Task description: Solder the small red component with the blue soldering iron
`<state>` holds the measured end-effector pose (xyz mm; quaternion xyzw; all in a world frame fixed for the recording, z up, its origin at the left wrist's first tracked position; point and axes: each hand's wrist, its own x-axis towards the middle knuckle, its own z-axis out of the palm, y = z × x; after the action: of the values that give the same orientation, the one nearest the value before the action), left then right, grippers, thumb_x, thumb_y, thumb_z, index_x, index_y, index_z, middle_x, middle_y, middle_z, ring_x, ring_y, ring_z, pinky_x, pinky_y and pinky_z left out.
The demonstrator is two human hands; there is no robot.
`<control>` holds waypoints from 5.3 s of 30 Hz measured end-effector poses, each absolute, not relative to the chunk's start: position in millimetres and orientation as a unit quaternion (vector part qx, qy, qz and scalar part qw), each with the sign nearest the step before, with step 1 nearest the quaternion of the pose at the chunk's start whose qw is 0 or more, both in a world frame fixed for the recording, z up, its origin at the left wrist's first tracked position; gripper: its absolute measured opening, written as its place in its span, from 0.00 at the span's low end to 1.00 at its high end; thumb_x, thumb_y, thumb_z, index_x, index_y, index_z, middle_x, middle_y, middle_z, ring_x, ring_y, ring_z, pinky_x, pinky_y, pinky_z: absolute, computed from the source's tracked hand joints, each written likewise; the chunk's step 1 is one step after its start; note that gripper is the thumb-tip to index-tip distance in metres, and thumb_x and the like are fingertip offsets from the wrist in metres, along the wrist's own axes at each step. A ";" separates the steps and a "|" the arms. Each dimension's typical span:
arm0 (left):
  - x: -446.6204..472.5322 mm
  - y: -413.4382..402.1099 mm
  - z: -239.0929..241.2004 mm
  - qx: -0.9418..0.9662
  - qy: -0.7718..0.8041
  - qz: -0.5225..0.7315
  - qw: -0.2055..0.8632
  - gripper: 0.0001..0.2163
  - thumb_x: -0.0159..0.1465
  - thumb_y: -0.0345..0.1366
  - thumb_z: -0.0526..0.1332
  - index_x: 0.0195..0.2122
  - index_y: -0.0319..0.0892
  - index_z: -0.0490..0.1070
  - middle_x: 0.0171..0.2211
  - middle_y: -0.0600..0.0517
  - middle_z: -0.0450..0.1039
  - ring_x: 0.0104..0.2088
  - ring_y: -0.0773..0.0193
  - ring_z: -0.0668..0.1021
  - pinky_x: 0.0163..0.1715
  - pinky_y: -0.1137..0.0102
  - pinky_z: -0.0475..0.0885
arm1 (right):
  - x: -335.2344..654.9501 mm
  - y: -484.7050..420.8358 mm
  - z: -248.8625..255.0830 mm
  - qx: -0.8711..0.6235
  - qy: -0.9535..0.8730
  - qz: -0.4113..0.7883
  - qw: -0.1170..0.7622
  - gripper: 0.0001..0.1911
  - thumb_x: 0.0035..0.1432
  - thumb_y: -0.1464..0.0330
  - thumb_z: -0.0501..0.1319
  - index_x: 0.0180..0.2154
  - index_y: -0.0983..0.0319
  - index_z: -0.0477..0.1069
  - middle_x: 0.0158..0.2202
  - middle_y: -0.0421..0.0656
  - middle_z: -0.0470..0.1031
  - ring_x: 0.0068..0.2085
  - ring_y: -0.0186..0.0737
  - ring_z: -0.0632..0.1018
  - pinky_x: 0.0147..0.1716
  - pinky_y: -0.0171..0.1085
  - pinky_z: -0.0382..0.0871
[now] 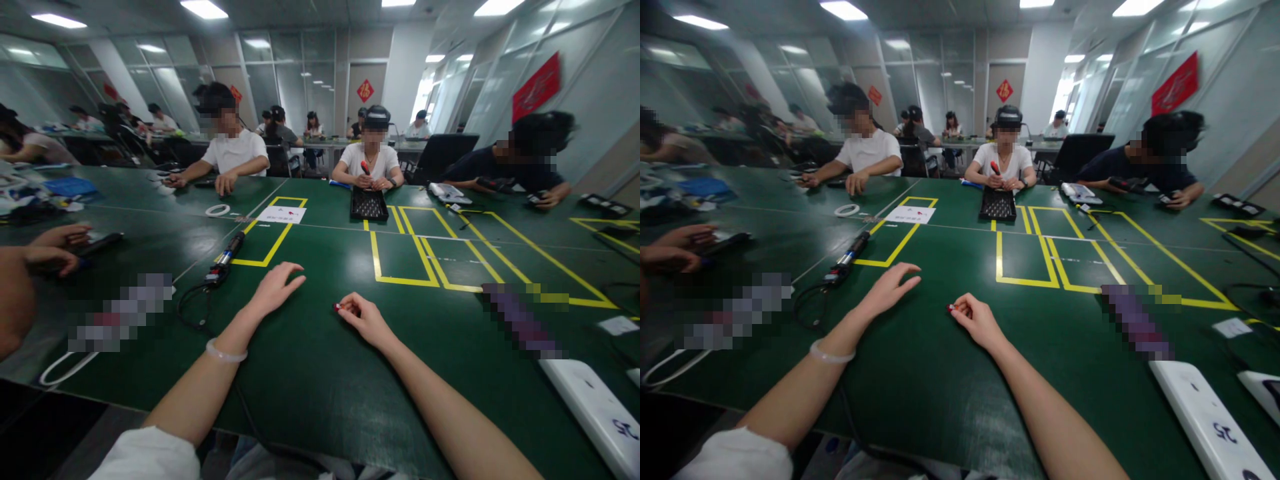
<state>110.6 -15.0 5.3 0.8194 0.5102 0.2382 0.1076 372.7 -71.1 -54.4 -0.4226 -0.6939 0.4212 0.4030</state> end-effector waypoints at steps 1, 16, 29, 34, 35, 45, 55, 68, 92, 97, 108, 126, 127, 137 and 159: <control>91.0 -5.6 4.5 0.795 0.561 0.227 0.045 0.18 0.65 0.46 0.53 0.51 0.41 0.67 0.52 0.44 0.69 0.53 0.53 0.71 0.53 0.59 0.65 | 372.6 -71.2 -54.1 -0.423 -0.694 0.421 0.402 0.11 0.59 0.61 0.60 0.38 0.63 0.69 0.31 0.40 0.72 0.32 0.34 0.72 0.31 0.32 0.63; -56.0 39.9 -20.8 0.581 0.813 0.040 0.024 0.31 0.57 0.50 0.60 0.60 0.41 0.60 0.53 0.37 0.68 0.49 0.42 0.74 0.41 0.58 0.71 | 372.9 -72.3 -52.7 -0.432 -0.696 0.421 0.390 0.13 0.59 0.59 0.60 0.38 0.63 0.70 0.30 0.40 0.71 0.31 0.34 0.71 0.30 0.32 0.62; 16.3 25.9 -23.6 0.679 0.732 0.063 -0.016 0.28 0.58 0.49 0.59 0.58 0.41 0.62 0.52 0.39 0.67 0.51 0.48 0.71 0.47 0.60 0.68 | 369.9 -72.9 -48.1 -0.438 -0.702 0.410 0.384 0.13 0.59 0.58 0.60 0.36 0.62 0.68 0.29 0.39 0.71 0.29 0.33 0.70 0.28 0.32 0.63; 67.6 10.5 -24.5 0.747 0.660 0.080 -0.005 0.30 0.59 0.46 0.59 0.61 0.41 0.58 0.55 0.41 0.64 0.53 0.49 0.68 0.49 0.61 0.67 | 369.4 -73.0 -48.7 -0.435 -0.706 0.407 0.383 0.12 0.59 0.59 0.60 0.36 0.62 0.68 0.28 0.39 0.70 0.28 0.33 0.69 0.28 0.31 0.62; 77.5 6.2 -24.1 0.760 0.644 0.085 0.001 0.30 0.59 0.46 0.59 0.61 0.41 0.57 0.56 0.42 0.64 0.53 0.50 0.67 0.49 0.61 0.67 | 369.2 -73.0 -49.1 -0.434 -0.707 0.405 0.384 0.12 0.59 0.60 0.60 0.36 0.62 0.68 0.28 0.39 0.70 0.28 0.33 0.69 0.27 0.31 0.61; 151.7 -38.1 -19.6 0.855 0.501 0.119 0.054 0.30 0.60 0.45 0.60 0.63 0.47 0.54 0.56 0.44 0.62 0.53 0.52 0.66 0.47 0.62 0.69 | 371.9 -72.2 -50.0 -0.456 -0.729 0.345 0.376 0.08 0.59 0.64 0.60 0.35 0.62 0.67 0.28 0.38 0.70 0.28 0.34 0.70 0.28 0.32 0.62; 166.8 -53.0 -19.8 0.881 0.448 0.127 0.088 0.31 0.59 0.42 0.60 0.63 0.47 0.53 0.57 0.45 0.61 0.54 0.52 0.65 0.50 0.60 0.67 | 369.2 -70.7 -54.4 -0.477 -0.760 0.284 0.339 0.05 0.57 0.66 0.61 0.34 0.60 0.66 0.28 0.39 0.71 0.27 0.35 0.70 0.28 0.33 0.61; 182.3 -63.7 -25.9 0.887 0.439 0.133 0.050 0.28 0.61 0.44 0.59 0.62 0.47 0.55 0.54 0.45 0.63 0.51 0.53 0.67 0.48 0.61 0.67 | 365.5 -70.3 -53.7 -0.445 -0.741 0.342 0.369 0.06 0.56 0.66 0.61 0.32 0.60 0.65 0.23 0.35 0.67 0.24 0.33 0.69 0.25 0.31 0.60; 16.2 31.3 -25.1 0.709 0.702 0.064 0.013 0.30 0.62 0.51 0.54 0.63 0.44 0.57 0.57 0.41 0.61 0.55 0.48 0.66 0.51 0.59 0.66 | 377.6 -73.8 -50.8 -0.443 -0.767 0.297 0.356 0.06 0.61 0.68 0.57 0.34 0.61 0.71 0.30 0.40 0.73 0.31 0.36 0.73 0.32 0.33 0.64; -35.5 41.9 -25.4 0.660 0.750 0.044 0.003 0.32 0.61 0.52 0.55 0.63 0.41 0.58 0.60 0.37 0.59 0.55 0.39 0.66 0.50 0.52 0.66 | 377.8 -71.7 -56.2 -0.445 -0.776 0.284 0.344 0.06 0.61 0.69 0.57 0.34 0.62 0.72 0.30 0.41 0.73 0.32 0.36 0.73 0.33 0.33 0.64; -46.3 31.4 -25.1 0.609 0.782 0.093 -0.092 0.24 0.60 0.49 0.58 0.51 0.38 0.66 0.50 0.35 0.65 0.49 0.43 0.71 0.42 0.57 0.70 | 379.0 -71.7 -56.0 -0.440 -0.776 0.287 0.349 0.06 0.61 0.68 0.57 0.35 0.61 0.71 0.31 0.41 0.73 0.32 0.36 0.73 0.33 0.34 0.64; 110.8 -8.2 -5.9 0.798 0.452 0.279 0.286 0.17 0.64 0.44 0.54 0.50 0.42 0.71 0.45 0.48 0.74 0.44 0.60 0.75 0.46 0.67 0.68 | 375.3 -71.2 -55.2 -0.438 -0.774 0.302 0.343 0.04 0.61 0.69 0.57 0.34 0.61 0.68 0.27 0.38 0.70 0.29 0.34 0.70 0.30 0.32 0.61; 123.9 -14.7 -6.4 0.808 0.422 0.263 0.318 0.17 0.65 0.43 0.54 0.51 0.43 0.71 0.46 0.48 0.74 0.45 0.61 0.75 0.47 0.67 0.67 | 374.7 -71.5 -56.4 -0.430 -0.772 0.311 0.350 0.03 0.61 0.70 0.57 0.38 0.61 0.68 0.28 0.38 0.70 0.29 0.34 0.70 0.30 0.32 0.62; 159.3 -46.9 -12.9 0.791 0.317 0.182 0.490 0.22 0.65 0.41 0.56 0.60 0.42 0.60 0.40 0.49 0.73 0.39 0.64 0.75 0.41 0.69 0.68 | 367.5 -77.5 -53.4 -0.403 -0.795 0.299 0.339 0.06 0.59 0.70 0.59 0.41 0.60 0.68 0.32 0.39 0.72 0.31 0.34 0.72 0.33 0.32 0.63; 166.8 -56.1 -7.1 0.845 0.345 0.225 0.342 0.10 0.66 0.42 0.56 0.44 0.43 0.70 0.38 0.52 0.76 0.40 0.65 0.78 0.42 0.71 0.70 | 369.1 -73.6 -53.9 -0.404 -0.689 0.448 0.403 0.12 0.58 0.61 0.61 0.39 0.62 0.67 0.30 0.38 0.71 0.28 0.31 0.69 0.28 0.31 0.61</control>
<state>166.8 -56.1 -7.1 0.8447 0.3449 0.2248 0.3421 369.1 -73.6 -53.9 -0.4039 -0.6885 0.4478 0.4027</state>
